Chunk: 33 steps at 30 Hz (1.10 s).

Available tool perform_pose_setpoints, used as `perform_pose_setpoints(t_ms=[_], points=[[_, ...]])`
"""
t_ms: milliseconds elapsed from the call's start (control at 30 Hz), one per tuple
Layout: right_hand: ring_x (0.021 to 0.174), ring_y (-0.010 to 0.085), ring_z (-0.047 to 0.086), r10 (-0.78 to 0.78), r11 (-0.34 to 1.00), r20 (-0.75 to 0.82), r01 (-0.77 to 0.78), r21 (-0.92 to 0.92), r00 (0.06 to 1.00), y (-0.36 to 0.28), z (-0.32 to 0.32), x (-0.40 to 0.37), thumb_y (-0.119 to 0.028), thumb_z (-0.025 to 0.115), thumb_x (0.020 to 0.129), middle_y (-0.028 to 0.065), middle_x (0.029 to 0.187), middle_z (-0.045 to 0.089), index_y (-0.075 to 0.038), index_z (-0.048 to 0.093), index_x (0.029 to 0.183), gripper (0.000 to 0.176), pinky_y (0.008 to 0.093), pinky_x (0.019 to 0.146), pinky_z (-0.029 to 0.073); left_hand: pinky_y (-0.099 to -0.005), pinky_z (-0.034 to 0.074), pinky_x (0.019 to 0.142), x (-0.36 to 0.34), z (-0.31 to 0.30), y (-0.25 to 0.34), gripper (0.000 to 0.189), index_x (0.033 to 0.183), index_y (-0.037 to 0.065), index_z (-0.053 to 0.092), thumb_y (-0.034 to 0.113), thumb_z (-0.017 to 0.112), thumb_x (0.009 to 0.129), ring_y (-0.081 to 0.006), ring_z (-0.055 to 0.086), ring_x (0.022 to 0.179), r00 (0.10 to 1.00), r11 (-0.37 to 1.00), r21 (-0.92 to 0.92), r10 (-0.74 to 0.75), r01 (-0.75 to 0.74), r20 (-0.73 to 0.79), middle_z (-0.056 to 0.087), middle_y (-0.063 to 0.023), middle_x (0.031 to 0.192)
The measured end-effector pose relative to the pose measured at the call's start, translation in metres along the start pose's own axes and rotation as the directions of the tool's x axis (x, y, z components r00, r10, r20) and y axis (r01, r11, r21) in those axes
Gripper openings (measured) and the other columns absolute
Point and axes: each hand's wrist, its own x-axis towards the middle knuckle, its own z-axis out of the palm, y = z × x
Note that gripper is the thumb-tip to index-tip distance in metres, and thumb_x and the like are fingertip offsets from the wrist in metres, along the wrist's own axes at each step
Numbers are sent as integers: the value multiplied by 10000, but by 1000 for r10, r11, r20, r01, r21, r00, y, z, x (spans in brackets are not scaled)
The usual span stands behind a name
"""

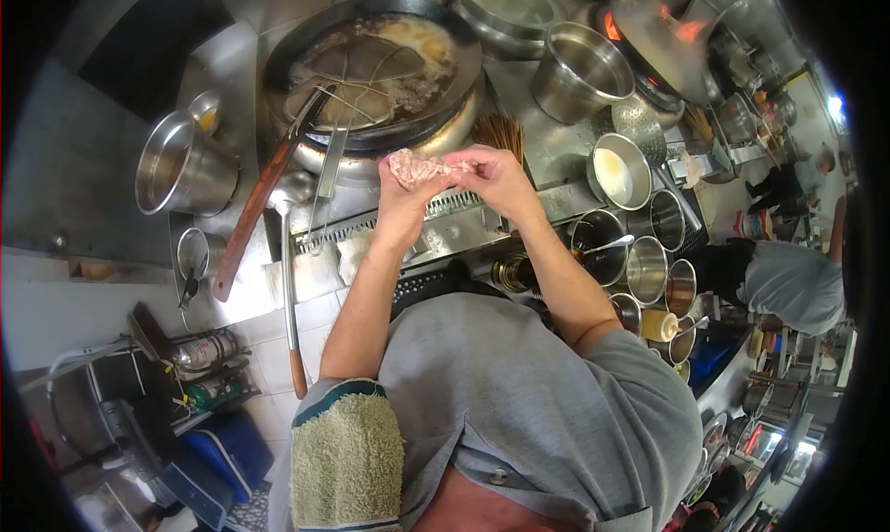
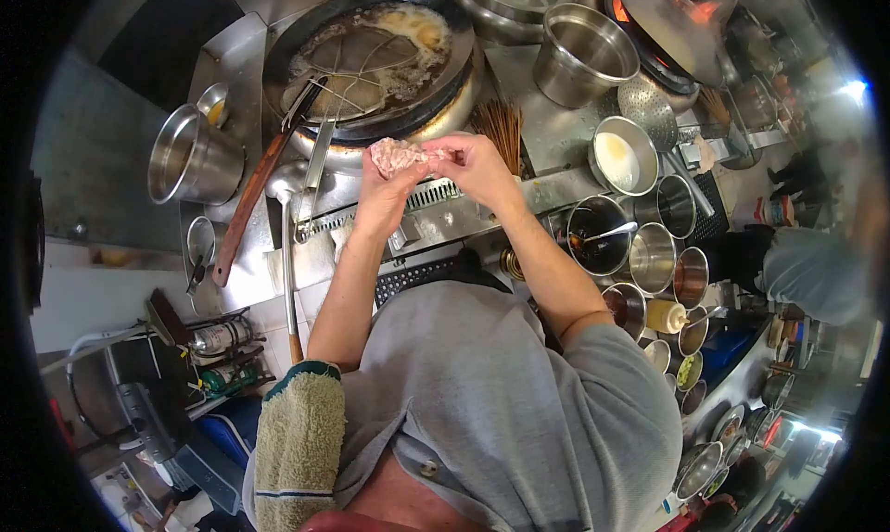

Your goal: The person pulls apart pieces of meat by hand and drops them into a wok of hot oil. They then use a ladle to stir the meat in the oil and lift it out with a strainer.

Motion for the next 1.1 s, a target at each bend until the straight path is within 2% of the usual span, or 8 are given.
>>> perform_pose_setpoints(t_ms=[133, 367, 500, 700, 767, 833, 933, 1100], points=[[686, 117, 610, -55, 978, -29, 48, -205, 998, -10, -5, -3, 12, 538, 888, 47, 845, 608, 46, 630, 989, 141, 245, 618, 497, -353, 497, 847, 2, 1, -6, 566, 1185, 88, 319, -127, 612, 751, -195, 567, 1007, 1000, 999, 38, -1, 0, 16, 511, -101, 1120], [858, 184, 605, 208, 744, -203, -21, 667, 957, 6, -18, 4, -42, 494, 890, 135, 1012, 614, -41, 543, 997, 117, 319, 692, 509, -314, 498, 779, -1, 0, 3, 538, 1195, 81, 366, -134, 579, 750, -217, 593, 952, 998, 996, -64, -62, 63, 7, 554, -104, 1076], [732, 168, 603, 269, 635, -234, 11, 773, 934, 31, -46, 10, 31, 518, 762, 177, 956, 631, -8, 535, 1007, 249, 272, 588, 487, -311, 497, 717, -10, 5, 14, 538, 1201, 75, 373, -144, 561, 748, -219, 601, 923, 993, 992, -42, -119, 120, 23, 560, -115, 1086], [468, 39, 354, -33, 904, -483, 233, 359, 875, -44, -73, 129, -399, 503, 947, -46, 580, 436, -75, 535, 703, 407, 213, 395, 221, -352, 521, 762, -29, 3, 13, 535, 1142, 50, 339, -133, 604, 715, -238, 595, 918, 991, 993, 6, -114, 114, 71, 531, -108, 1024], [582, 288, 566, -584, 754, -415, 277, -595, 698, -42, -49, 186, -297, 491, 950, 177, 641, 595, 12, 593, 721, 398, 368, 534, 418, -354, 522, 771, -36, -4, 4, 539, 1138, 56, 343, -119, 619, 709, -214, 583, 914, 992, 996, -15, -86, 87, 94, 532, -96, 1007], [860, 434, 571, -622, 567, -82, 376, -733, 779, -17, -20, 239, -285, 420, 961, 275, 846, 595, 22, 635, 810, 404, 468, 736, 463, -346, 521, 793, -47, -3, 7, 532, 1125, 54, 357, -106, 640, 705, -191, 569, 937, 990, 995, -8, -100, 101, 100, 531, -87, 1016], [1013, 400, 567, -110, 414, 139, 172, -894, 984, 12, 5, 318, -275, 420, 930, 266, 1100, 585, -25, 548, 1178, 376, 459, 875, 449, -338, 520, 786, -57, -5, 5, 524, 1116, 44, 370, -96, 663, 705, -185, 568, 946, 996, 996, -20, -90, 90, 21, 529, -82, 1019], [1180, 363, 495, 93, 441, 189, 130, -888, 978, -12, 34, 362, -107, 449, 808, 259, 1235, 528, -65, 351, 1380, 582, 417, 954, 420, -336, 514, 798, -65, -16, 20, 556, 1180, 46, 317, -75, 656, 755, -204, 589, 958, 987, 994, -40, -108, 104, -122, 526, -102, 1025]])
